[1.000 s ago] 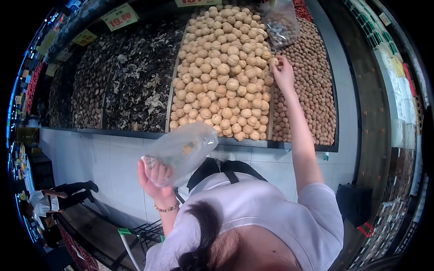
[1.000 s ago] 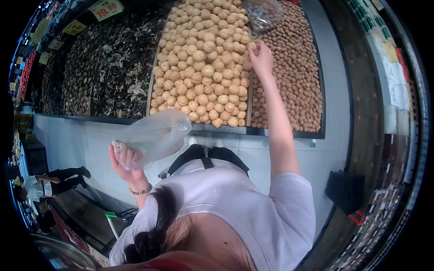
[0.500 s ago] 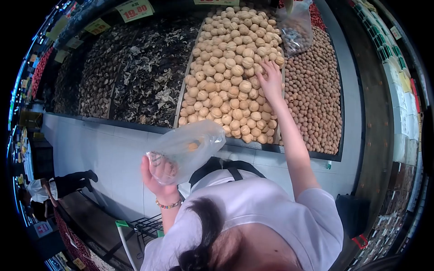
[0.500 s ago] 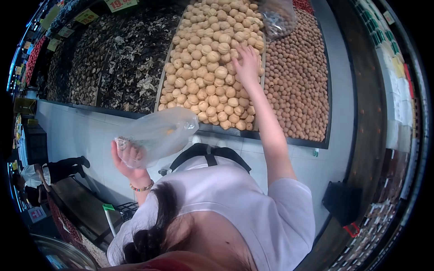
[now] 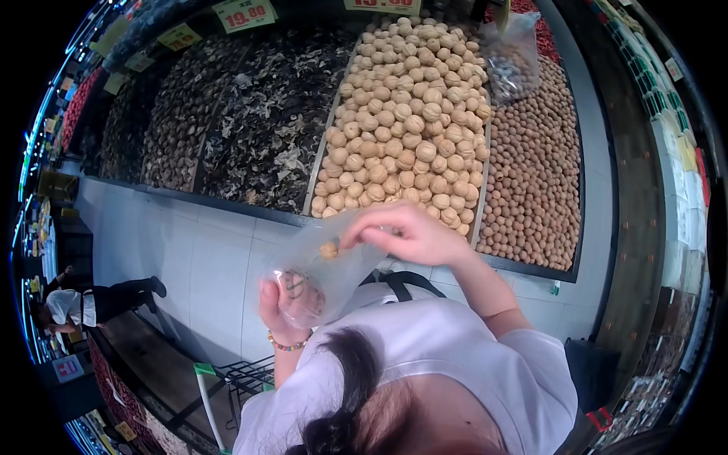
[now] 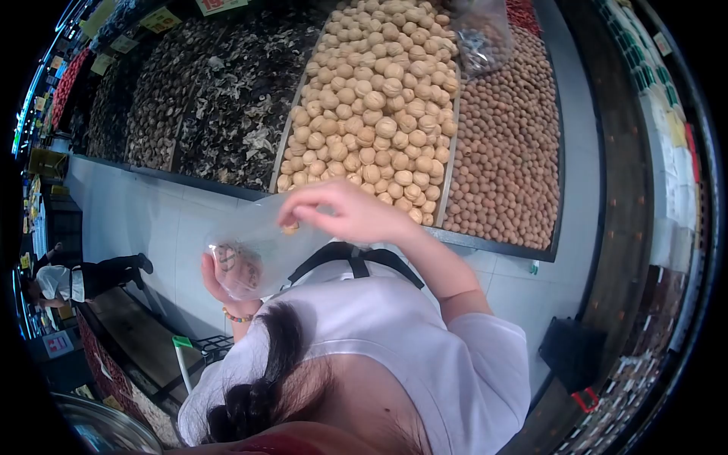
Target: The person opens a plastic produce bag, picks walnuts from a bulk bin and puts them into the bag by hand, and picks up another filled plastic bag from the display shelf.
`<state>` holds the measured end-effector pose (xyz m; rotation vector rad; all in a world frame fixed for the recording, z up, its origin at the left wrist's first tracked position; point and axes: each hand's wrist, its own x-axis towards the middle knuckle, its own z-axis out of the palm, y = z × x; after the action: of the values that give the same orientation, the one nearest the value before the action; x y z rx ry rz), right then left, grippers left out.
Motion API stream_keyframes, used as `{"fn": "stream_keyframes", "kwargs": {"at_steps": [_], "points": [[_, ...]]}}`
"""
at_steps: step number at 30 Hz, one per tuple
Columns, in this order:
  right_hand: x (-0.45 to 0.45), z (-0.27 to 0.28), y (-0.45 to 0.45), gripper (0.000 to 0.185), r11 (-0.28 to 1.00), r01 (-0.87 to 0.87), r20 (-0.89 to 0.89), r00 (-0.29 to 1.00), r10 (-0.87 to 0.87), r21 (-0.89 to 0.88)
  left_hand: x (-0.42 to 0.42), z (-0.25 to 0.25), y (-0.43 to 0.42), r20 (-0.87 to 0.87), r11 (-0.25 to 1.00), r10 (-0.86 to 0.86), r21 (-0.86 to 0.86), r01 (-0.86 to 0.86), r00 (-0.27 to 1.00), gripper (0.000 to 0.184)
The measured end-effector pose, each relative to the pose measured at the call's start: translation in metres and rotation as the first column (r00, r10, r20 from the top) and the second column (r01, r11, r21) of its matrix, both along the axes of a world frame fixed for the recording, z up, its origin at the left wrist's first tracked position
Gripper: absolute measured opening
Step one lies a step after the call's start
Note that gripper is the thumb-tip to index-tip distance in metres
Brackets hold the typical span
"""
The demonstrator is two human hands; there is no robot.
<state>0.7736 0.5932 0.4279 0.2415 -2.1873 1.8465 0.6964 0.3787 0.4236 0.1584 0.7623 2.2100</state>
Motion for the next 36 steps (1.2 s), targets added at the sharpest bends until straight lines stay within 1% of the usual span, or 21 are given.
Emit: {"fn": "stream_keyframes", "kwargs": {"at_steps": [1, 2, 3, 5, 6, 8, 10, 13, 16, 19, 21, 22, 23, 25, 26, 28, 30, 31, 33, 34, 36], "points": [[-0.010, -0.014, -0.017, 0.019, 0.985, -0.165, 0.030, 0.986, 0.164, 0.040, 0.000, -0.001, -0.002, -0.052, 0.998, -0.059, 0.001, 0.059, 0.997, 0.036], [-0.015, -0.029, -0.032, 0.020, 0.950, -0.197, 0.240, 0.961, 0.138, 0.244, 0.001, -0.001, -0.004, -0.107, 0.993, -0.116, 0.000, 0.116, 0.988, 0.036], [-0.021, -0.030, -0.042, 0.021, 0.867, -0.262, 0.429, 0.901, 0.063, 0.424, 0.001, 0.000, -0.004, -0.163, 0.985, -0.170, -0.003, 0.171, 0.972, 0.036], [-0.027, -0.025, -0.049, 0.024, 0.813, -0.357, 0.632, 0.775, -0.016, 0.459, 0.003, 0.014, 0.003, -0.276, 0.961, -0.275, -0.112, 0.253, 0.921, 0.034], [-0.025, -0.025, -0.053, 0.025, 0.811, -0.388, 0.674, 0.739, -0.010, 0.438, 0.003, 0.021, 0.009, -0.329, 0.940, -0.340, -0.160, 0.303, 0.881, 0.033], [-0.018, -0.027, -0.058, 0.025, 0.850, -0.384, 0.660, 0.749, 0.059, 0.360, 0.002, 0.017, 0.008, -0.294, 0.882, -0.470, -0.148, 0.447, 0.832, 0.031], [-0.015, -0.034, -0.061, 0.025, 0.882, -0.381, 0.639, 0.758, 0.128, 0.276, 0.005, 0.023, 0.013, -0.363, 0.870, -0.493, -0.212, 0.445, 0.790, 0.032], [-0.019, -0.046, -0.070, 0.025, 0.906, -0.382, 0.626, 0.756, 0.192, 0.184, -0.003, 0.023, 0.010, -0.299, 0.806, -0.591, -0.185, 0.562, 0.749, 0.033], [-0.022, -0.052, -0.075, 0.026, 0.920, -0.375, 0.626, 0.746, 0.229, 0.110, -0.007, 0.014, 0.007, -0.363, 0.843, -0.535, -0.163, 0.513, 0.763, 0.035], [-0.020, -0.048, -0.071, 0.026, 0.937, -0.349, 0.613, 0.742, 0.271, 0.008, -0.011, 0.015, 0.006, -0.283, 0.808, -0.589, -0.208, 0.551, 0.757, 0.038], [-0.016, -0.045, -0.068, 0.027, 0.941, -0.337, 0.613, 0.737, 0.286, -0.035, -0.013, 0.021, 0.012, -0.232, 0.797, -0.604, -0.193, 0.572, 0.763, 0.040], [-0.017, -0.049, -0.069, 0.027, 0.943, -0.333, 0.617, 0.738, 0.275, -0.022, -0.015, 0.023, 0.015, -0.209, 0.792, -0.610, -0.190, 0.580, 0.764, 0.041], [-0.017, -0.054, -0.070, 0.027, 0.946, -0.324, 0.622, 0.743, 0.249, 0.008, -0.017, 0.022, 0.014, -0.208, 0.813, -0.581, -0.173, 0.555, 0.787, 0.041], [-0.023, -0.099, -0.078, 0.027, 0.924, -0.311, 0.618, 0.778, 0.112, 0.224, -0.022, 0.017, 0.010, -0.203, 0.854, -0.520, -0.142, 0.501, 0.829, 0.042], [-0.027, -0.114, -0.081, 0.027, 0.896, -0.299, 0.605, 0.795, 0.044, 0.328, -0.024, 0.016, 0.009, -0.205, 0.883, -0.468, -0.149, 0.445, 0.860, 0.042], [-0.017, -0.087, -0.067, 0.032, 0.903, -0.194, 0.490, 0.871, -0.021, 0.382, -0.028, 0.014, 0.008, -0.209, 0.928, -0.362, -0.167, 0.332, 0.908, 0.042], [-0.011, -0.046, -0.058, 0.038, 0.907, -0.107, 0.456, 0.884, -0.100, 0.406, -0.034, 0.002, 0.006, -0.212, 0.946, -0.323, -0.087, 0.311, 0.922, 0.039], [-0.009, -0.033, -0.053, 0.038, 0.922, -0.094, 0.448, 0.889, -0.092, 0.376, -0.037, -0.002, 0.005, -0.212, 0.953, -0.301, -0.046, 0.298, 0.930, 0.037], [-0.006, -0.013, -0.044, 0.038, 0.947, -0.068, 0.427, 0.901, -0.077, 0.315, -0.043, -0.003, 0.005, -0.249, 0.954, -0.300, -0.057, 0.296, 0.921, 0.036], [-0.004, -0.006, -0.040, 0.037, 0.959, -0.041, 0.327, 0.943, -0.055, 0.279, -0.047, -0.003, 0.006, -0.270, 0.954, -0.299, -0.063, 0.293, 0.916, 0.036], [0.003, 0.006, -0.031, 0.035, 0.980, -0.001, 0.114, 0.993, -0.022, 0.200, -0.050, -0.008, 0.000, -0.137, 0.951, -0.284, 0.085, 0.297, 0.949, 0.040]]}}
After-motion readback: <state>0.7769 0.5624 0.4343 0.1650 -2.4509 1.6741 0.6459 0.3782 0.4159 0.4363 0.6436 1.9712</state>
